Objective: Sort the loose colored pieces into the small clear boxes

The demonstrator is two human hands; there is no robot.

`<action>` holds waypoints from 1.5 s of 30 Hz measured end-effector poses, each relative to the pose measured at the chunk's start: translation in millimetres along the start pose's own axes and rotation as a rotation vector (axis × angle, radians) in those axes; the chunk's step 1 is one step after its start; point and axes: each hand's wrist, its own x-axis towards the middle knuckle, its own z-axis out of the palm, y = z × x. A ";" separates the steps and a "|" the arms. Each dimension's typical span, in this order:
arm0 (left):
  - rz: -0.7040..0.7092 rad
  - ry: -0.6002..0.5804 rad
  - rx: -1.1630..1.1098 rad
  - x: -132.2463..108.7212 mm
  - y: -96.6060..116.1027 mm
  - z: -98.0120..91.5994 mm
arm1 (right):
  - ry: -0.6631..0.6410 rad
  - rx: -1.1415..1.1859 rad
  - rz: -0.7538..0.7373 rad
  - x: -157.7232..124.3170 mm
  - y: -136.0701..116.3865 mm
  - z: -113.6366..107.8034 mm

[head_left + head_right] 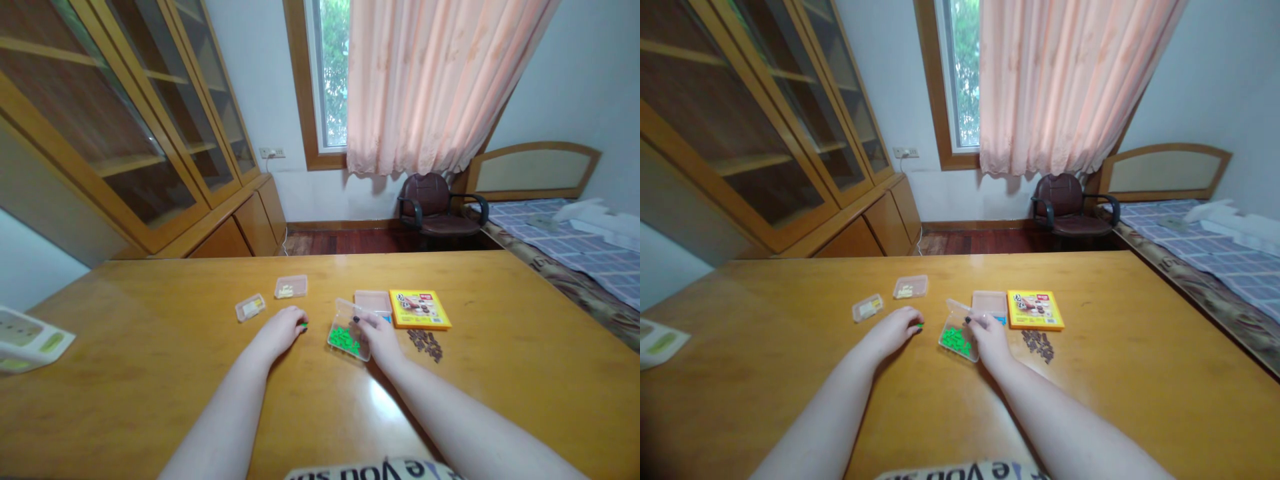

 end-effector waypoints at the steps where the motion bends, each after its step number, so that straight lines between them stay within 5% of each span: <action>1: -0.010 0.006 0.002 0.2 0.1 1.3 | 0.002 0.002 -0.003 0.2 0.2 0.0; 9: -0.036 0.043 0.004 -0.8 -1.5 7.5 | -0.027 0.005 -0.009 -1.3 0.2 2.9; 16: -0.026 0.108 -0.100 2.4 1.1 6.4 | -0.317 -0.240 -0.049 -16.3 -4.0 8.0; 19: 0.026 0.263 -0.133 2.1 4.4 -1.0 | -0.327 -0.281 -0.046 -16.1 -4.1 7.4; 24: 0.244 0.703 -0.165 -7.2 15.9 -10.6 | -0.247 -0.180 0.007 -7.9 3.1 7.5; 26: 0.311 0.765 -0.181 -11.2 24.3 -8.1 | -0.229 -0.103 0.056 -6.3 4.7 8.0; 34: 0.513 0.364 -0.121 -12.8 55.4 8.3 | -0.192 0.076 0.082 -5.2 0.2 7.5; 39: 0.405 0.444 -0.195 -13.3 44.6 10.7 | -0.148 0.134 0.060 -0.5 5.7 7.0; 45: 0.353 0.098 -0.413 -8.9 36.5 17.4 | -0.167 0.132 0.057 -1.3 4.4 5.8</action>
